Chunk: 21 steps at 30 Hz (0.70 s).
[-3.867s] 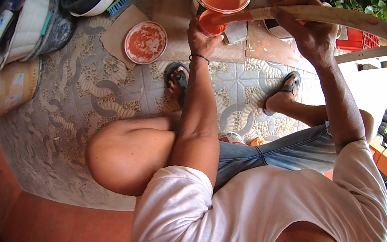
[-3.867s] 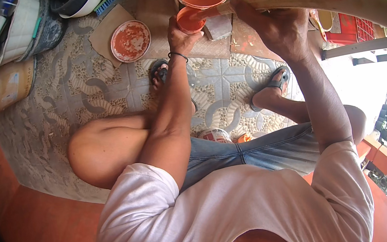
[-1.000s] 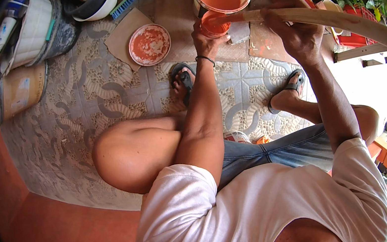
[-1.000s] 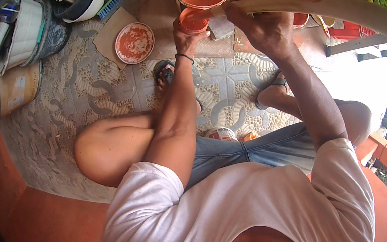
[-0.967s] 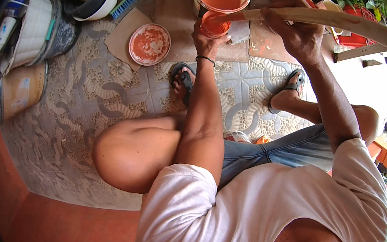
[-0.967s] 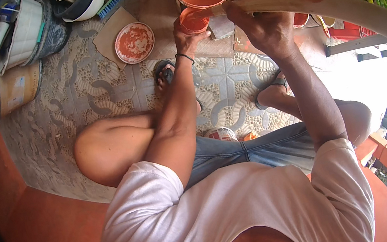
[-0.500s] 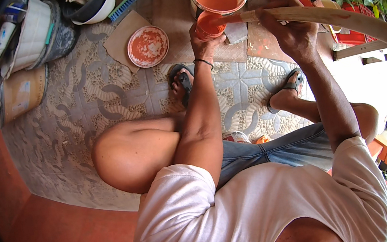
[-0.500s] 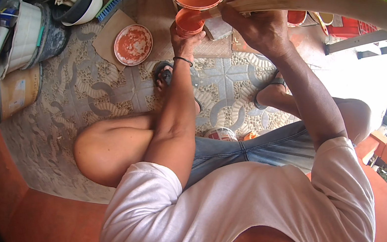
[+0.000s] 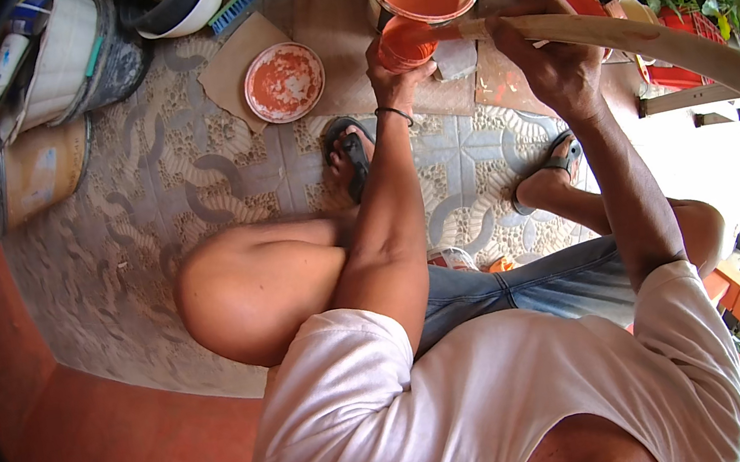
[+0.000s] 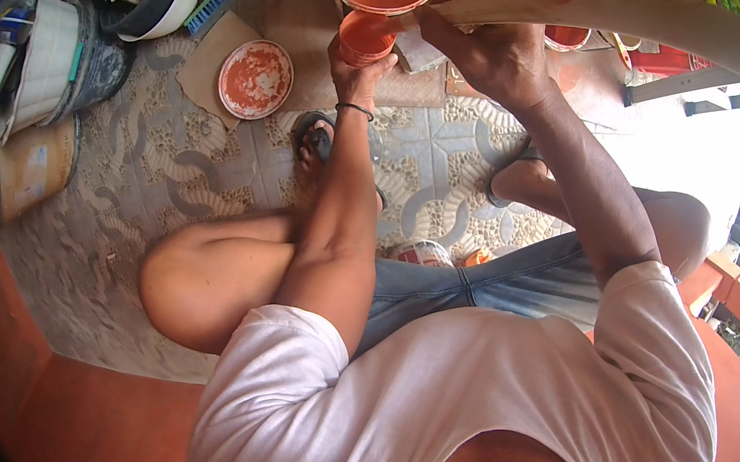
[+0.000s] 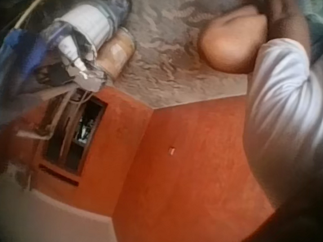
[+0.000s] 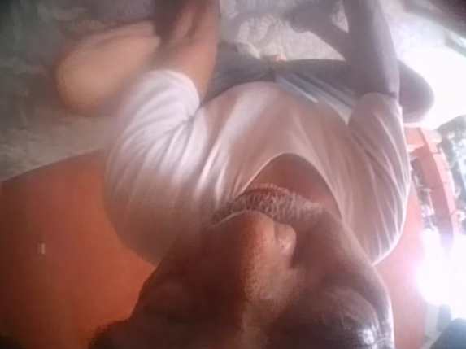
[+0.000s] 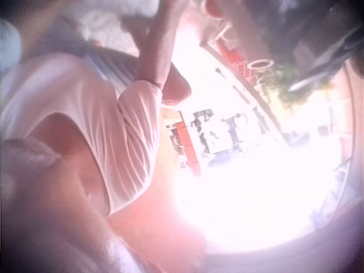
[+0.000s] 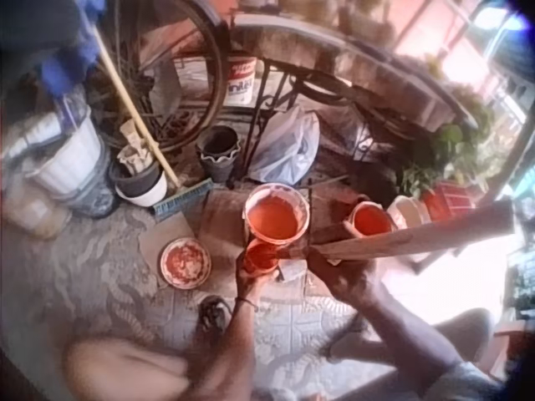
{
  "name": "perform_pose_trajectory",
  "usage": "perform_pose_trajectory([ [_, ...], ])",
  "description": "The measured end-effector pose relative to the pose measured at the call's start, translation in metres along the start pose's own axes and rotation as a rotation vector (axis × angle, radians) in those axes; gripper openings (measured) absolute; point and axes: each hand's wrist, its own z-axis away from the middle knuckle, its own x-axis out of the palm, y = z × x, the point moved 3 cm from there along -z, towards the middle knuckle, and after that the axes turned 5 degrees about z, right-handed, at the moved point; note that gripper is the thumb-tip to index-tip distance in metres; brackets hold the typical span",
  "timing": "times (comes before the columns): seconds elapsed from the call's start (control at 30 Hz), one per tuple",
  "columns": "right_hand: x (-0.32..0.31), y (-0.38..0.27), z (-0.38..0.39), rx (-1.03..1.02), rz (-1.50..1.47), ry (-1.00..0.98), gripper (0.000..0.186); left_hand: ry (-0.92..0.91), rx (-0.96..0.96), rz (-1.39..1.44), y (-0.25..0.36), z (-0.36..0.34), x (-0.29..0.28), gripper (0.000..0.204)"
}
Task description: The person sits on the floor and uses a wooden stick to stir red paint in a bucket. They then pour the paint into a smaller container and continue stirring.
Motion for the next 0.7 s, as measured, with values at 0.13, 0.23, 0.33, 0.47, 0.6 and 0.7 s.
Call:
perform_pose_trajectory([
  [0.13, 0.003, 0.004, 0.001, -0.067, 0.085, -0.018, 0.015, 0.026, 0.004, -0.01, 0.004, 0.001, 0.003, 0.101],
  [0.23, 0.004, 0.007, 0.003, -0.037, 0.052, -0.028, 0.014, 0.028, 0.014, -0.005, 0.004, 0.001, 0.004, 0.101],
  [0.33, 0.005, 0.01, 0.003, 0.0, 0.08, -0.067, 0.013, 0.026, 0.023, -0.017, 0.004, 0.003, 0.003, 0.101],
  [0.47, 0.003, 0.009, 0.004, -0.14, 0.246, -0.13, 0.013, 0.029, -0.025, 0.013, 0.003, 0.001, 0.002, 0.1],
  [0.6, 0.0, 0.006, 0.009, -0.374, 0.406, -0.218, 0.022, 0.024, -0.051, 0.04, 0.004, 0.001, 0.002, 0.1],
  [0.7, -0.004, 0.006, 0.01, -0.392, 0.364, -0.229, 0.018, 0.022, -0.066, 0.032, 0.004, 0.002, 0.003, 0.099],
])
